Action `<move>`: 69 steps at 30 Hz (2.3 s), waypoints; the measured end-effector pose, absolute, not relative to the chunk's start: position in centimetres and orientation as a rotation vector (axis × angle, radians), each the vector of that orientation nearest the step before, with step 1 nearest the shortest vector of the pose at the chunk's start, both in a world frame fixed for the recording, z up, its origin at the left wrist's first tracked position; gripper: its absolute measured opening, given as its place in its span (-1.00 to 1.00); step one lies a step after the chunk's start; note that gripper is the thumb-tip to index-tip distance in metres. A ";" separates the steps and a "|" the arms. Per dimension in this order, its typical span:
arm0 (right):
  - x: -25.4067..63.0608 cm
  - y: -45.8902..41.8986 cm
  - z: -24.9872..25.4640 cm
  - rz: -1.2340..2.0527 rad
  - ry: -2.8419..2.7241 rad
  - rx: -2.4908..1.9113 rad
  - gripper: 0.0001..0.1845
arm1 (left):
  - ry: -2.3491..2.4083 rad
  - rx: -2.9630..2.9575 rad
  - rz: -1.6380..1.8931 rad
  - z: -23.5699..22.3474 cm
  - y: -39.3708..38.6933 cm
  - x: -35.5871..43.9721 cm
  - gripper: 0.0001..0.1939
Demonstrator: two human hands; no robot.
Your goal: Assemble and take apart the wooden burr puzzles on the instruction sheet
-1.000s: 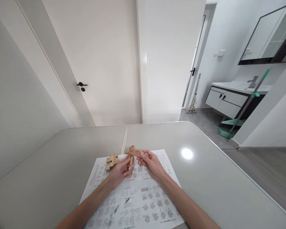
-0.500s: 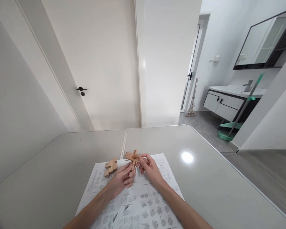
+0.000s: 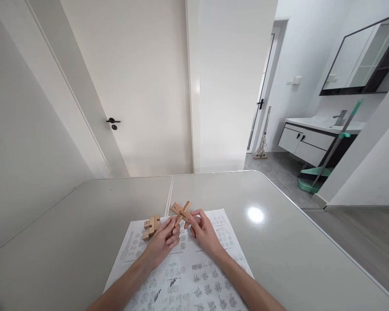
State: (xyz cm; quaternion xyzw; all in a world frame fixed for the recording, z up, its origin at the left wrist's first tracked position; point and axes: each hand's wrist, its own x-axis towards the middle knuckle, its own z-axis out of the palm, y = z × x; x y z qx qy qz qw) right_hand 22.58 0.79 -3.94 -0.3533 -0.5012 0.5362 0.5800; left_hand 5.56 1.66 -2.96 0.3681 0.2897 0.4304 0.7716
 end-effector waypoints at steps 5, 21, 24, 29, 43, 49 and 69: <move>22.8 1.0 -4.0 1.282 -1.192 -0.800 -0.58 | 0.624 0.790 0.944 -3.1 1.7 5.5 -0.72; 22.2 0.4 -3.7 1.663 -1.017 -0.725 -0.53 | 0.742 0.870 0.995 -2.4 1.9 5.8 -0.54; 22.7 0.8 -3.7 1.709 -0.789 -0.680 -0.59 | 0.752 0.849 0.999 -2.7 1.9 5.8 -0.58; 23.7 1.9 -4.6 1.632 -0.456 -0.658 -0.76 | 0.771 0.835 1.003 -2.7 2.0 5.9 -0.62; 25.2 3.3 -6.3 1.496 -0.137 -0.617 -0.87 | 0.785 0.892 0.971 -2.3 1.9 6.0 -0.67; 25.2 3.3 -6.3 1.510 -0.118 -0.602 -0.86 | 0.781 0.992 0.916 -2.3 1.6 5.9 -0.67; 22.7 1.0 -4.0 1.655 -0.734 -0.792 -0.58 | 1.496 2.377 0.906 -0.1 5.6 -4.4 -0.69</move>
